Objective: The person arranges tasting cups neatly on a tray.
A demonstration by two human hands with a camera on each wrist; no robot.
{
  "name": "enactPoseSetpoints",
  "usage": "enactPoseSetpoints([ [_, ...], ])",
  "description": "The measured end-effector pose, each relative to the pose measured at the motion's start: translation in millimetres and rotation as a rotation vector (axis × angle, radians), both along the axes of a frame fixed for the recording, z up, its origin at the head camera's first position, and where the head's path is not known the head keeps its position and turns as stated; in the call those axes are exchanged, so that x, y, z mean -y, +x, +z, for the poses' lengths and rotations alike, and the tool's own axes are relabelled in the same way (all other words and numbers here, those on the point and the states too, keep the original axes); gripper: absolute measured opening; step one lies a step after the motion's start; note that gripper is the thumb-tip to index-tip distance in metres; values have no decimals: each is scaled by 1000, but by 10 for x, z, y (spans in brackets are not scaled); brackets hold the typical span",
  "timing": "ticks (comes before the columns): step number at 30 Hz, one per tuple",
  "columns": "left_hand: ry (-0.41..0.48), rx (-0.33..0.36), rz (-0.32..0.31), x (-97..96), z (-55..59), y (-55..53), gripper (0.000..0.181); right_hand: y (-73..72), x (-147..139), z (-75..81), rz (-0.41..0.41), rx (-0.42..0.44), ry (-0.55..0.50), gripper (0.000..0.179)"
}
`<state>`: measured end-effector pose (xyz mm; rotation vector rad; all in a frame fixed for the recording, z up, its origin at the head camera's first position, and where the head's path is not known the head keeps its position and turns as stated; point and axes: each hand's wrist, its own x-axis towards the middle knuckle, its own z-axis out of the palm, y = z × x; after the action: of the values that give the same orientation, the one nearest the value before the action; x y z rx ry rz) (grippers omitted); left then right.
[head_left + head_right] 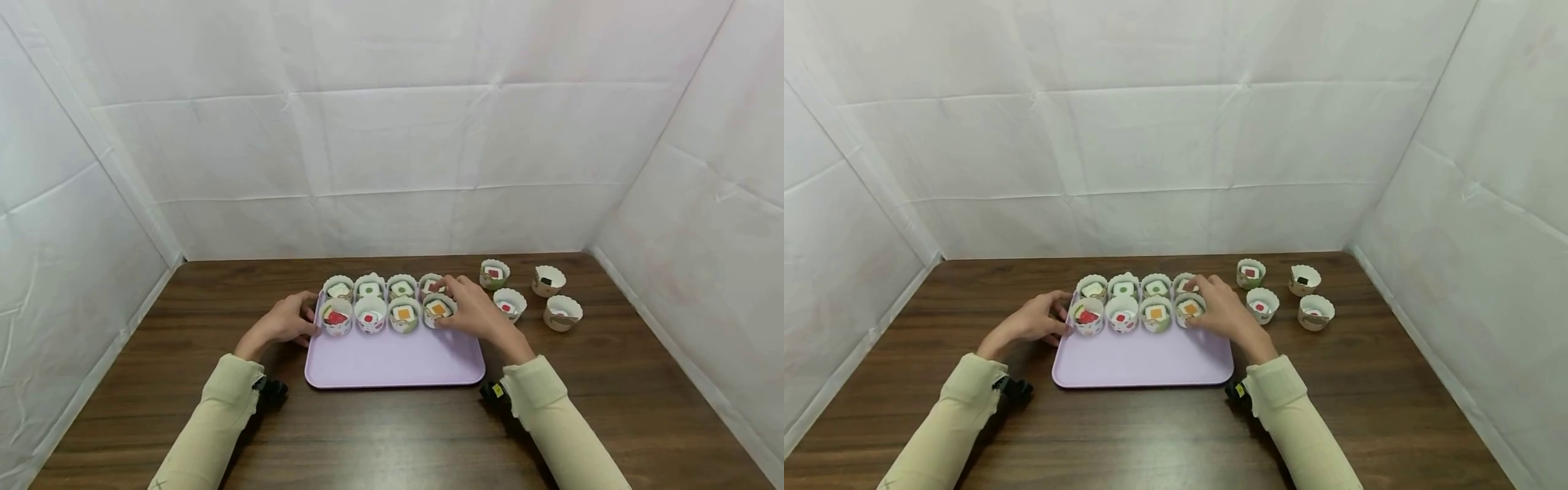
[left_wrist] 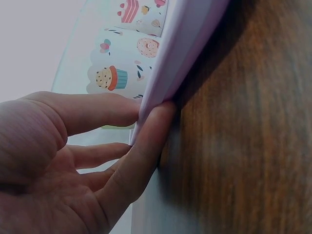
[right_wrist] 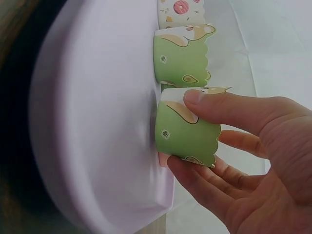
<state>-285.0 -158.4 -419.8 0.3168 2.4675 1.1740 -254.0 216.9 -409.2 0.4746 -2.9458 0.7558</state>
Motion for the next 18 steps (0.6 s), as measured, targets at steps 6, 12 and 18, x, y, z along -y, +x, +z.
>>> enactPoseSetpoints([
  [6, 0, -3, 5, 1, 11, 9, 75, -8, -6, -11, 1, 16, 14, 65],
  [12, 10, 4, 5, -12, 7, 14, 75, 9, -4, -4, -4, 37, 28, 66],
  [18, 4, 0, 7, -13, 9, 14, 76, 0, -12, -14, -1, 49, 40, 67],
])
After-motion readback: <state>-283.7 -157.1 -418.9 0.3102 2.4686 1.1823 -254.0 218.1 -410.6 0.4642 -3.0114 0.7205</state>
